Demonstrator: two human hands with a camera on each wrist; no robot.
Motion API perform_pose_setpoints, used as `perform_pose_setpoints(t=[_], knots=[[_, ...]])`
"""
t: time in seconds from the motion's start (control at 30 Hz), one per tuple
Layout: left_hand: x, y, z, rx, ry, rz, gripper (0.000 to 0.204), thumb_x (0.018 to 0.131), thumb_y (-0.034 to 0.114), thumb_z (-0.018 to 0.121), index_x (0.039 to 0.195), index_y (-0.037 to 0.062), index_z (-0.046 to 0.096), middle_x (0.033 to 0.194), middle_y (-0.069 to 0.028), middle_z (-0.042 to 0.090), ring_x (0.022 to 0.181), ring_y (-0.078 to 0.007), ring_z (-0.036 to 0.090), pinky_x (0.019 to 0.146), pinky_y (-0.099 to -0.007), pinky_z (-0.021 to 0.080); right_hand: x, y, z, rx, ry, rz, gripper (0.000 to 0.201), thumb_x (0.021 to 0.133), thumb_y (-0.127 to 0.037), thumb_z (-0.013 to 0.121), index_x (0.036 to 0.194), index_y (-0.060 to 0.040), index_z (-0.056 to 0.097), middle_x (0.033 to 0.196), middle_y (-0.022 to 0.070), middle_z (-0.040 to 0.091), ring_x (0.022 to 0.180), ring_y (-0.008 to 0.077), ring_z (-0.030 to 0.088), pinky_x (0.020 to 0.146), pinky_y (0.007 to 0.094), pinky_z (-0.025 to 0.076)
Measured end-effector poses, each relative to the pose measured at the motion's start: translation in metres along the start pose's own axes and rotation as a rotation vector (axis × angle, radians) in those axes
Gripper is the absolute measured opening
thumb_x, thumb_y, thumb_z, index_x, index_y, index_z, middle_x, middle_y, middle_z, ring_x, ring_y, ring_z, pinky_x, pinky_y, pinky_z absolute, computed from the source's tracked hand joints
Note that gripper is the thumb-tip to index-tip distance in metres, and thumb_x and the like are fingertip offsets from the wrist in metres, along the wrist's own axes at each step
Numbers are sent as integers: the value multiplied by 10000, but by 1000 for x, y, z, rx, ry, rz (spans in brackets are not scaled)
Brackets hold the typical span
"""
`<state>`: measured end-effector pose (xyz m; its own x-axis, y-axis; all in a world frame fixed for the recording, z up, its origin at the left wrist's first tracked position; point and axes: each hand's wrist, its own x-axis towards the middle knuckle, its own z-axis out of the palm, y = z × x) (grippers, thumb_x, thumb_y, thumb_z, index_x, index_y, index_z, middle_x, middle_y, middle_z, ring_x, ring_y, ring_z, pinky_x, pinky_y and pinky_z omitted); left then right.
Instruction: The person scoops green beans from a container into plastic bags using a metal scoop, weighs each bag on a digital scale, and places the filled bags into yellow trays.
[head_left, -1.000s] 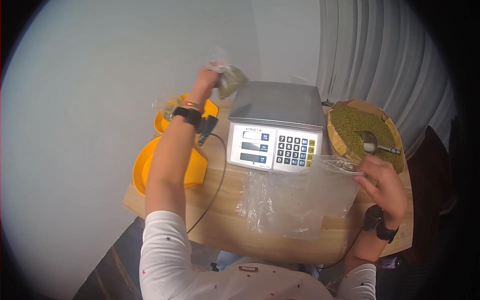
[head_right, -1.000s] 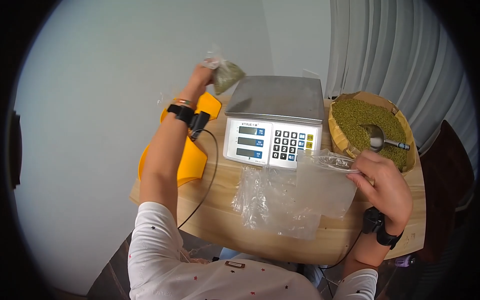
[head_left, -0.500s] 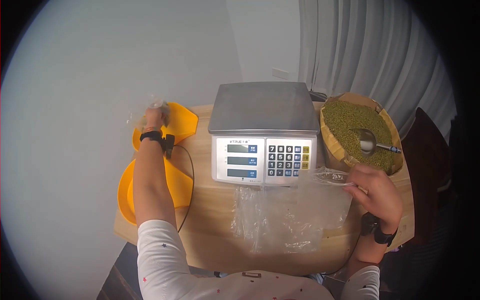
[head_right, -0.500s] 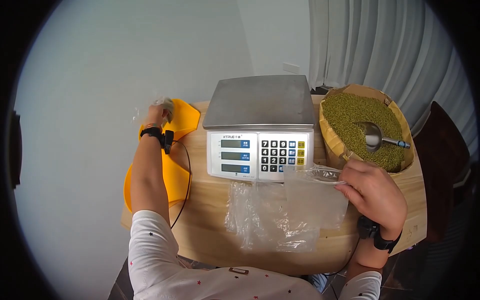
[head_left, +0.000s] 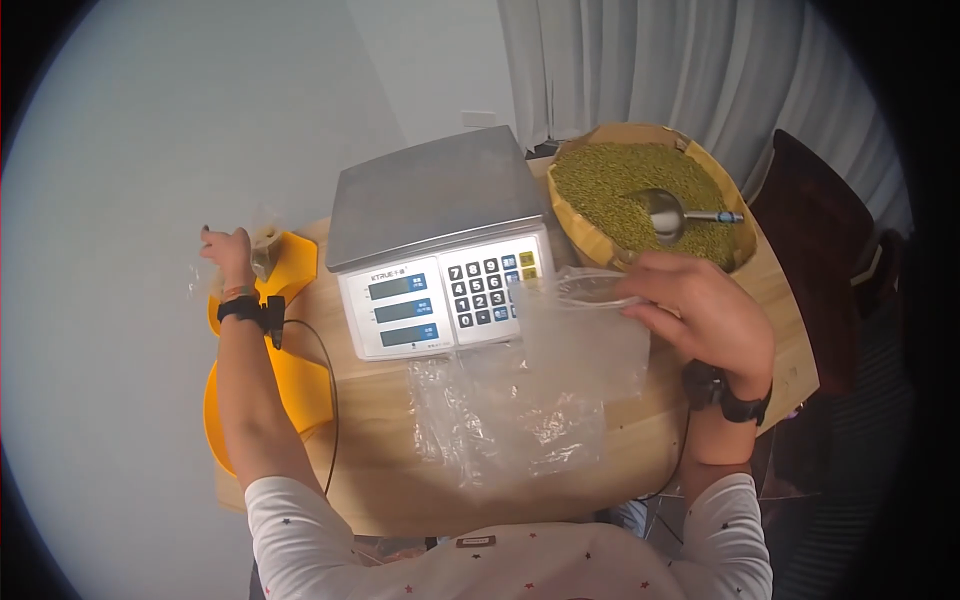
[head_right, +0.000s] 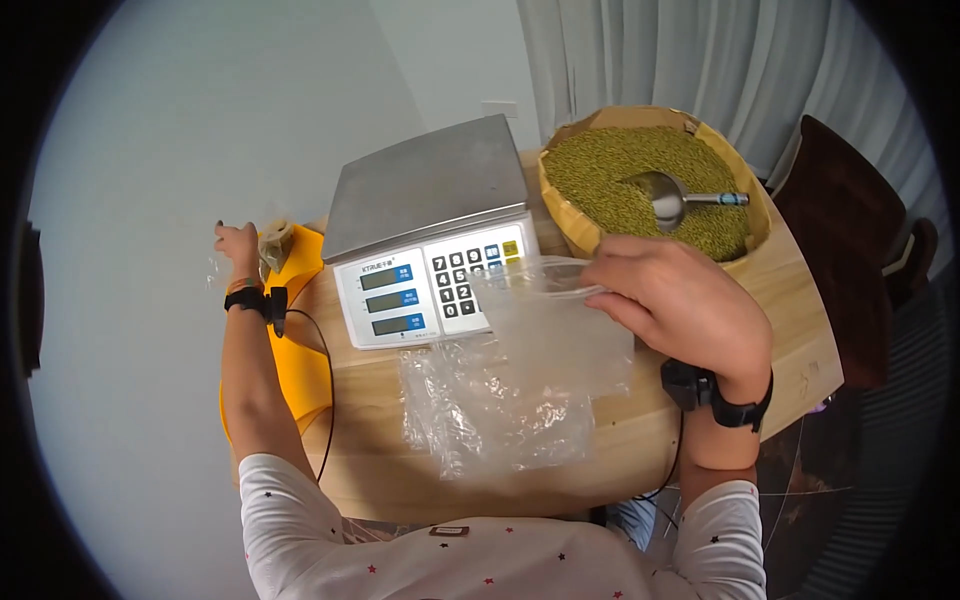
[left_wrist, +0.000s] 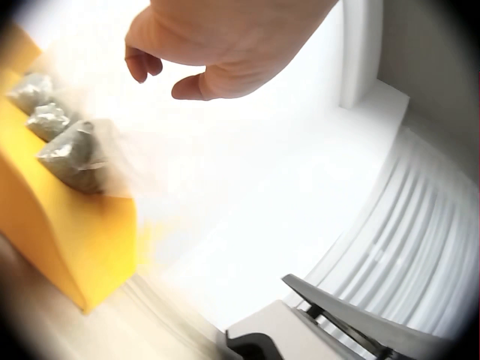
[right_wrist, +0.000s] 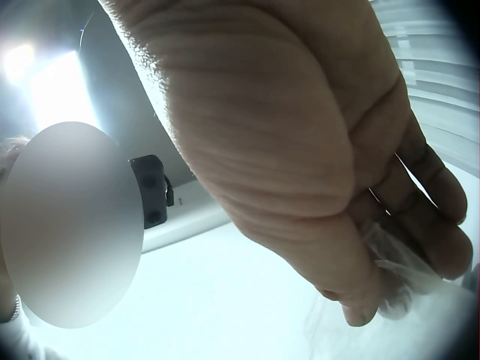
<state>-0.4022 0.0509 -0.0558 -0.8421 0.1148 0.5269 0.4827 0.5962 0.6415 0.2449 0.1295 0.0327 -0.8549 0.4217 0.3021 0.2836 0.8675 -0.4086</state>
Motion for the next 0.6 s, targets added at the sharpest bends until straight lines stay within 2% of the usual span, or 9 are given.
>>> perform_pose_setpoints(t=[0.03, 0.1, 0.13, 0.2, 0.27, 0.3, 0.43, 0.5, 0.6], knots=[[-3, 12, -4, -4, -3, 10, 760, 788, 92, 636, 1442, -54, 279, 1315, -388, 344, 1137, -515, 480, 999, -490, 446, -1, 1, 0, 17, 4, -27, 170, 890, -152, 662, 946, 8, 662, 886, 150, 600, 843, 376, 620, 724, 446, 485], [-19, 43, -9, -90, -21, 319, 693, 803, 64, 622, 1433, 1, 339, 1304, -344, 387, 1146, -436, 487, 964, -444, 463, -3, 0, -2, 16, 9, -13, 183, 895, -162, 662, 969, 6, 671, 897, 147, 612, 850, 374, 623, 731, 444, 488], [-29, 59, -14, -94, -21, 328, 693, 803, 64, 622, 1433, 1, 339, 1304, -344, 387, 1146, -436, 487, 964, -444, 463, -4, 0, -2, 17, 6, -4, 198, 900, -171, 663, 992, 3, 681, 908, 144, 623, 856, 372, 627, 738, 441, 490], [-68, 104, -32, -247, -203, 595, 599, 824, 41, 612, 1391, 28, 423, 1264, -274, 461, 1113, -358, 495, 880, -387, 488, -5, 3, -1, 13, 30, -17, 213, 907, -183, 659, 1008, 2, 685, 920, 143, 632, 867, 371, 629, 748, 440, 492], [-106, 143, -43, -440, -309, 676, 482, 839, 37, 627, 1310, 52, 529, 1182, -163, 551, 935, -248, 546, 751, -314, 489, -6, 4, -2, 12, 53, -31, 228, 913, -195, 656, 1024, 1, 690, 931, 143, 640, 878, 369, 631, 758, 440, 493], [-129, 164, -56, -440, -311, 685, 482, 839, 37, 627, 1310, 52, 529, 1182, -163, 551, 935, -248, 546, 751, -314, 489, -6, 3, -3, 9, 38, -28, 234, 917, -202, 651, 1027, 1, 691, 936, 143, 643, 885, 369, 631, 765, 439, 492], [-222, 237, -126, -646, -610, 829, 263, 878, 37, 641, 1140, 56, 649, 1039, -39, 612, 626, -97, 473, 617, -246, 428, -8, 7, -1, 9, 52, -57, 240, 921, -210, 643, 1021, 3, 692, 926, 153, 645, 903, 367, 631, 784, 437, 489], [-256, 254, -154, -668, -702, 991, 209, 884, 56, 652, 1093, 49, 665, 1011, -39, 621, 649, -84, 463, 612, -242, 418, -9, 6, -1, 3, 46, -53, 240, 908, -194, 654, 1041, 2, 689, 926, 154, 646, 897, 371, 632, 780, 436, 491], [-300, 262, -182, -607, -865, 1004, 179, 882, 101, 688, 1055, 53, 682, 1034, -68, 634, 659, -158, 553, 617, -294, 461, -9, 4, -2, 0, 23, -66, 248, 896, -182, 666, 1063, 0, 686, 931, 159, 651, 897, 375, 634, 778, 437, 493]])
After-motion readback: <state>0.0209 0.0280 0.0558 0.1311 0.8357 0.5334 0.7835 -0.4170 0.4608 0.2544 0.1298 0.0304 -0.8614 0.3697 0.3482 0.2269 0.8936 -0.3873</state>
